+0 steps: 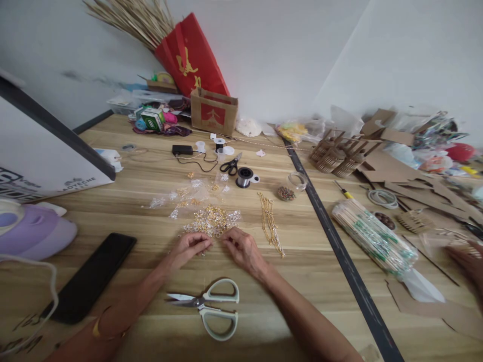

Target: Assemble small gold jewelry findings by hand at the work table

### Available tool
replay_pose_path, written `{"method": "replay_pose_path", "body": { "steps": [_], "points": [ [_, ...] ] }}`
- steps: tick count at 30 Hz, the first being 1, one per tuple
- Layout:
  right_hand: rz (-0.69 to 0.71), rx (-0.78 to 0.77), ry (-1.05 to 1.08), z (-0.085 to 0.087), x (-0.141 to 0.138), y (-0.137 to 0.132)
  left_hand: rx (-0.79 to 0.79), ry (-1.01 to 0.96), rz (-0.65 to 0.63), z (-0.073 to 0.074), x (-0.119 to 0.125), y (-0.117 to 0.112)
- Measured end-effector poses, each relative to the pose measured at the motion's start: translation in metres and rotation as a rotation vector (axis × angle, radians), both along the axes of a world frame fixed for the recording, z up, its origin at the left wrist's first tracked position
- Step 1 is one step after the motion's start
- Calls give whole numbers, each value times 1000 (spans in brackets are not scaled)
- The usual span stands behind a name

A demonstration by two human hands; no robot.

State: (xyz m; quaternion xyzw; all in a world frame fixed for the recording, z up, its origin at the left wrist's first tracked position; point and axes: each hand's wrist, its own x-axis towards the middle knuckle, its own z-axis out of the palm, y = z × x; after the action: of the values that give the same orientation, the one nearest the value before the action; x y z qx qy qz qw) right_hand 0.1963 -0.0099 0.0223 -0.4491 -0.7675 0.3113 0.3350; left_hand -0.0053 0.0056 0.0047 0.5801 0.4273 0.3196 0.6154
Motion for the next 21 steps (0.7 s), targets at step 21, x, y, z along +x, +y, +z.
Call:
{"method": "replay_pose_path", "body": {
  "steps": [21],
  "points": [
    [-69,5,2,-6,5,3,-120,-43,19,-2,-1,2]
  ]
}}
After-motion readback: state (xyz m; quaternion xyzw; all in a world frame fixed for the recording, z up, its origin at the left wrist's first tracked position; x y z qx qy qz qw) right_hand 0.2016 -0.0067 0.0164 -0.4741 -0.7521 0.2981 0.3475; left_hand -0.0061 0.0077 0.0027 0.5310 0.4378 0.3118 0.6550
